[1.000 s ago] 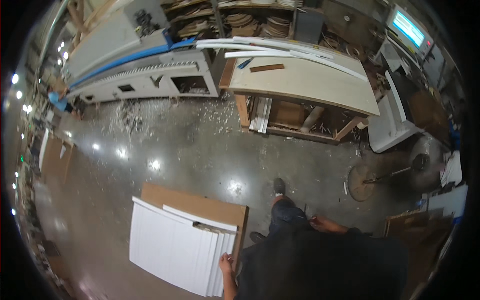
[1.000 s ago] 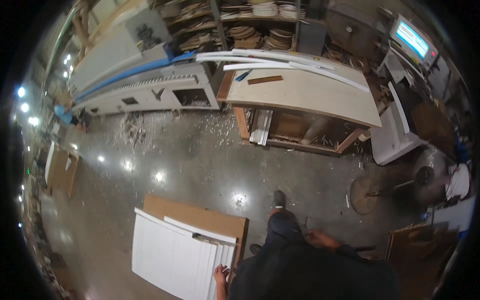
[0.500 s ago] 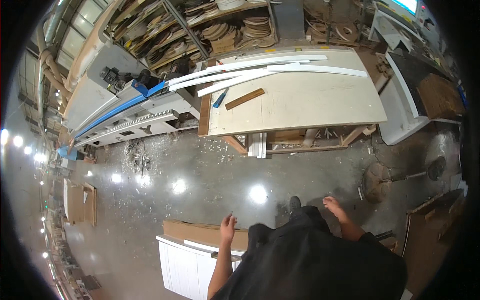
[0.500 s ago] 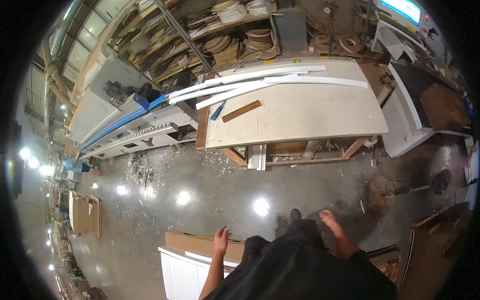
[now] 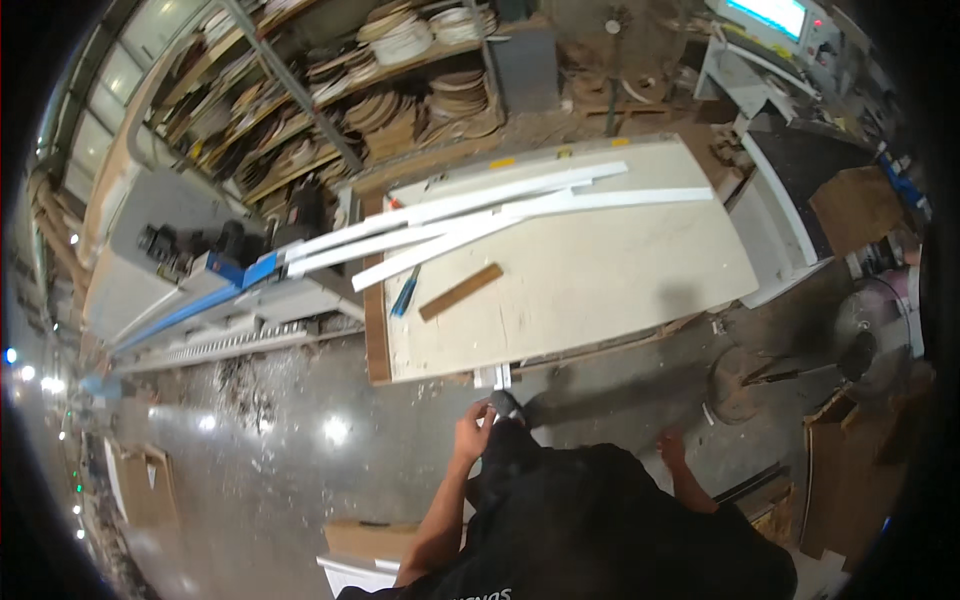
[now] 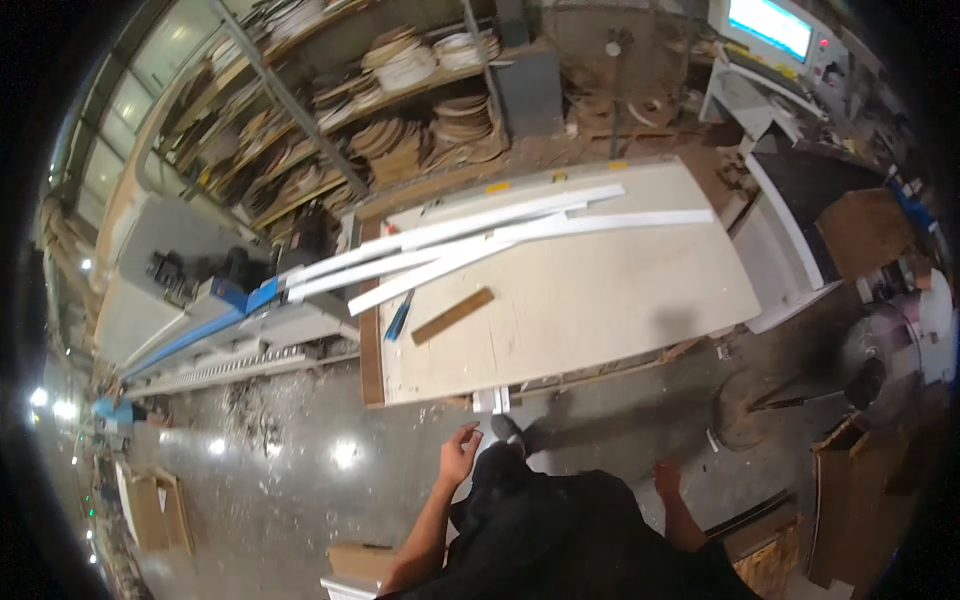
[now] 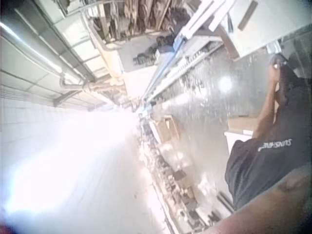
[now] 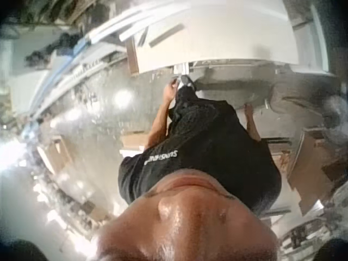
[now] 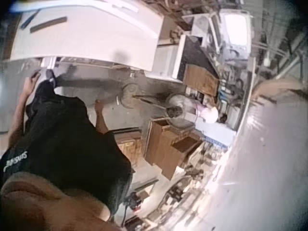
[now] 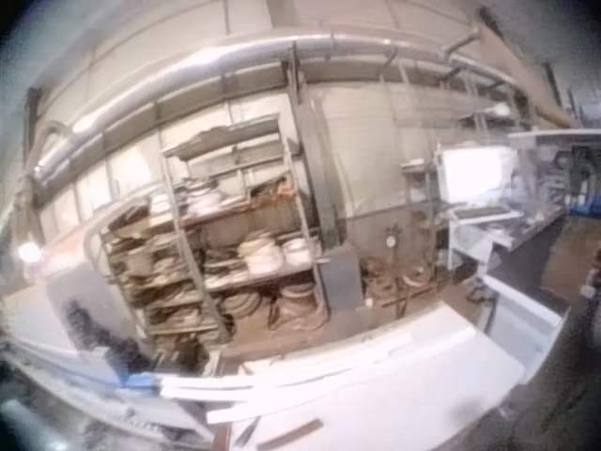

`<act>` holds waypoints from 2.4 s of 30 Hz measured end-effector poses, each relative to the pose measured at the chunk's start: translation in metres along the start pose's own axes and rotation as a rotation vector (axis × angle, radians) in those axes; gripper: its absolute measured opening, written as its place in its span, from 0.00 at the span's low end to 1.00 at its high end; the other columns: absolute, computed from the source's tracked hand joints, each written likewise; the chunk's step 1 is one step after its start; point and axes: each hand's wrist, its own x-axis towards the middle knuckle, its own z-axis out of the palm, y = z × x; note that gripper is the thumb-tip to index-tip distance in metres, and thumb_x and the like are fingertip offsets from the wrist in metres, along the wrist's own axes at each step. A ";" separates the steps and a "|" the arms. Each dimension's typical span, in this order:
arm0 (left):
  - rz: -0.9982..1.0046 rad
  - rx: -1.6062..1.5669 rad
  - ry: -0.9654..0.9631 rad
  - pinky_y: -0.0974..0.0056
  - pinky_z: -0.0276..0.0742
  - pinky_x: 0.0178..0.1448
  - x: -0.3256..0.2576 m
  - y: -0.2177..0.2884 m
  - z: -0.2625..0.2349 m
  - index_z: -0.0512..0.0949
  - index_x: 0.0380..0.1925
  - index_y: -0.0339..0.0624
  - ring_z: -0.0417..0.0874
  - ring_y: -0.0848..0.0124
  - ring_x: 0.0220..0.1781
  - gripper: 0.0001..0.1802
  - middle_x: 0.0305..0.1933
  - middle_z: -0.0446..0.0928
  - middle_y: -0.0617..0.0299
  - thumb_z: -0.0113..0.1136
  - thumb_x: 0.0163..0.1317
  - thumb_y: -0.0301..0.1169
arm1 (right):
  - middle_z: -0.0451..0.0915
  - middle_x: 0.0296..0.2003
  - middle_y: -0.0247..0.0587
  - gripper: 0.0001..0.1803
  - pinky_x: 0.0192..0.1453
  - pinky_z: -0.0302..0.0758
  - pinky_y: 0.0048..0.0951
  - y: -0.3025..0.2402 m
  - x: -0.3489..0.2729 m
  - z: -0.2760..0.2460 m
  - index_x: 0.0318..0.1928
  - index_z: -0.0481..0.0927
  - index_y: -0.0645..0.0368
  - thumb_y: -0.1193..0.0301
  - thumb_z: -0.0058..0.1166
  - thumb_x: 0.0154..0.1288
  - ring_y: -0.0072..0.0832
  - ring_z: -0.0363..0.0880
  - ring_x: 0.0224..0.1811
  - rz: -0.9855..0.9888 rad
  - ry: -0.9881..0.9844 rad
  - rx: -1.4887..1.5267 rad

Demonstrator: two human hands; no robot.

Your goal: The person picks up white slats from a stack, places them on a workbench to scrape and wipe the ends with a hand tool and a block, and then stacks them back on a pallet.

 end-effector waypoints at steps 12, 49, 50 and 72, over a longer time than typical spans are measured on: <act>0.233 -0.187 -0.181 0.57 0.84 0.53 0.251 0.049 -0.068 0.83 0.61 0.35 0.92 0.56 0.50 0.21 0.47 0.89 0.48 0.65 0.75 0.35 | 0.89 0.48 0.55 0.18 0.55 0.82 0.44 -0.274 -0.021 0.148 0.54 0.85 0.63 0.63 0.63 0.73 0.48 0.89 0.51 -0.440 0.186 -0.356; 0.161 0.562 0.024 0.38 0.46 0.88 0.235 0.078 -0.092 0.69 0.75 0.41 0.70 0.47 0.77 0.51 0.72 0.73 0.50 0.80 0.55 0.49 | 0.79 0.50 0.47 0.23 0.61 0.77 0.52 -0.466 0.077 0.332 0.51 0.79 0.57 0.69 0.68 0.54 0.53 0.81 0.56 -1.150 -0.577 -0.863; 0.173 0.552 0.019 0.38 0.46 0.88 0.242 0.063 -0.095 0.69 0.75 0.41 0.70 0.47 0.77 0.51 0.72 0.73 0.50 0.80 0.55 0.49 | 0.79 0.50 0.47 0.23 0.61 0.77 0.52 -0.461 0.061 0.346 0.51 0.79 0.57 0.69 0.68 0.54 0.53 0.81 0.56 -1.144 -0.562 -0.870; 0.155 0.836 -0.148 0.45 0.53 0.86 0.466 -0.082 -0.164 0.72 0.72 0.35 0.72 0.51 0.77 0.45 0.72 0.76 0.43 0.72 0.63 0.52 | 0.74 0.66 0.48 0.38 0.85 0.60 0.51 -0.426 0.003 0.418 0.69 0.75 0.57 0.73 0.67 0.54 0.49 0.67 0.75 -1.118 -0.148 -0.974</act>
